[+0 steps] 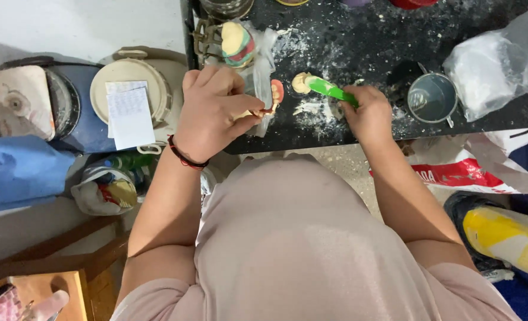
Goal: The person uses a green spatula to spread a yellowish dough-like substance onto a small, curved object held in their left hand. They then scrape the remaining substance from a small metal cup onto the table and continue to spread it on the object.
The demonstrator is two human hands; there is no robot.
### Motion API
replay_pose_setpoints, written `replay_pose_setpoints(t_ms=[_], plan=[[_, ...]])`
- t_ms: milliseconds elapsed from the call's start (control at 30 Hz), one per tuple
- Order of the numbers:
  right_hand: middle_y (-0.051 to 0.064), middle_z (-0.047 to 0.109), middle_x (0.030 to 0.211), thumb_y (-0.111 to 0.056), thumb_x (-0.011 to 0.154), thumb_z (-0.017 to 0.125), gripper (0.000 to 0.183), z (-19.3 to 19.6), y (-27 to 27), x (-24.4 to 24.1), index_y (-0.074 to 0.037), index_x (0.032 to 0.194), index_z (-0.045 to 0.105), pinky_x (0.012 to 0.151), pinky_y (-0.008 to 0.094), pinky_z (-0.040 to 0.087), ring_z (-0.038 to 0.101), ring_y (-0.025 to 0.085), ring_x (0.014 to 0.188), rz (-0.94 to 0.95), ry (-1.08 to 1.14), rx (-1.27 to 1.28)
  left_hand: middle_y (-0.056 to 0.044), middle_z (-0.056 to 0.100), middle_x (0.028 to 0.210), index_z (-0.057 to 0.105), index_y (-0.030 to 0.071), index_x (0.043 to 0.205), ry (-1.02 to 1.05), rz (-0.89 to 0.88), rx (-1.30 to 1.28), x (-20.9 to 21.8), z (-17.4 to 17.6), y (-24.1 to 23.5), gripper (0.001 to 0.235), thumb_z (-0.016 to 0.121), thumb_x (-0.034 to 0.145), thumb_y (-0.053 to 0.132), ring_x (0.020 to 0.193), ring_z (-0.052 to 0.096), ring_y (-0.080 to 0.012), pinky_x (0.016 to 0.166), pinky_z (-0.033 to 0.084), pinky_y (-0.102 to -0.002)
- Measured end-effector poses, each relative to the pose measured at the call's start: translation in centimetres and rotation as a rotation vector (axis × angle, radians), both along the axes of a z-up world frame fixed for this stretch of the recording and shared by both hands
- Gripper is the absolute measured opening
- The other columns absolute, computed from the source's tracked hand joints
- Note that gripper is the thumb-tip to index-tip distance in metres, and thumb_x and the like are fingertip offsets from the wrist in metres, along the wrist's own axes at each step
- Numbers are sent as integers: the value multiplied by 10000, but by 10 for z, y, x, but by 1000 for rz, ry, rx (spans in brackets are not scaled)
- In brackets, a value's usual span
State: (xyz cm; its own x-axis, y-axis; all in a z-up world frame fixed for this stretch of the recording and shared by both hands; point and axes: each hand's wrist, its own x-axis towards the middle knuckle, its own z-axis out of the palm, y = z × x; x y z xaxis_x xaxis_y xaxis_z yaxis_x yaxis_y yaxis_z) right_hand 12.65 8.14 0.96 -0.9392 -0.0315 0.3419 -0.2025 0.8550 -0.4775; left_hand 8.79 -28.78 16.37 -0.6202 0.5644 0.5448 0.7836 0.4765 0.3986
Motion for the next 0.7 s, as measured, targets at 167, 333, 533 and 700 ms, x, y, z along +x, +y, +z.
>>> replay_pose_setpoints(t_ms=[167,333,533,700], plan=[[140,721,980,-55,871,904,329,-7,-2,-4,-53,1182,796,731,399,627,712,373,940,-8,-33,25,46,423,915,763,281,904,-30,-1,15,6,3,-2,292,986,747,177,841,431,-209,848,288,-378],[150,732,970,-70,855,912,317,-10,-13,-9,-52,1154,808,749,398,621,715,372,931,15,-24,40,40,407,916,752,277,892,-45,-6,22,9,4,-3,275,972,770,165,830,416,-213,856,290,-380],[122,729,988,-129,854,901,325,-13,-14,-9,-85,1160,799,760,387,620,717,353,944,53,-37,104,34,423,927,761,269,916,-61,-18,4,13,7,-2,274,969,773,163,847,439,-221,869,304,-390],[144,721,979,-70,868,885,315,-7,-7,-5,-46,1169,795,746,403,626,706,381,951,-27,-54,67,19,446,913,764,275,900,-42,-21,3,14,3,0,250,955,769,181,843,465,-234,862,316,-392]])
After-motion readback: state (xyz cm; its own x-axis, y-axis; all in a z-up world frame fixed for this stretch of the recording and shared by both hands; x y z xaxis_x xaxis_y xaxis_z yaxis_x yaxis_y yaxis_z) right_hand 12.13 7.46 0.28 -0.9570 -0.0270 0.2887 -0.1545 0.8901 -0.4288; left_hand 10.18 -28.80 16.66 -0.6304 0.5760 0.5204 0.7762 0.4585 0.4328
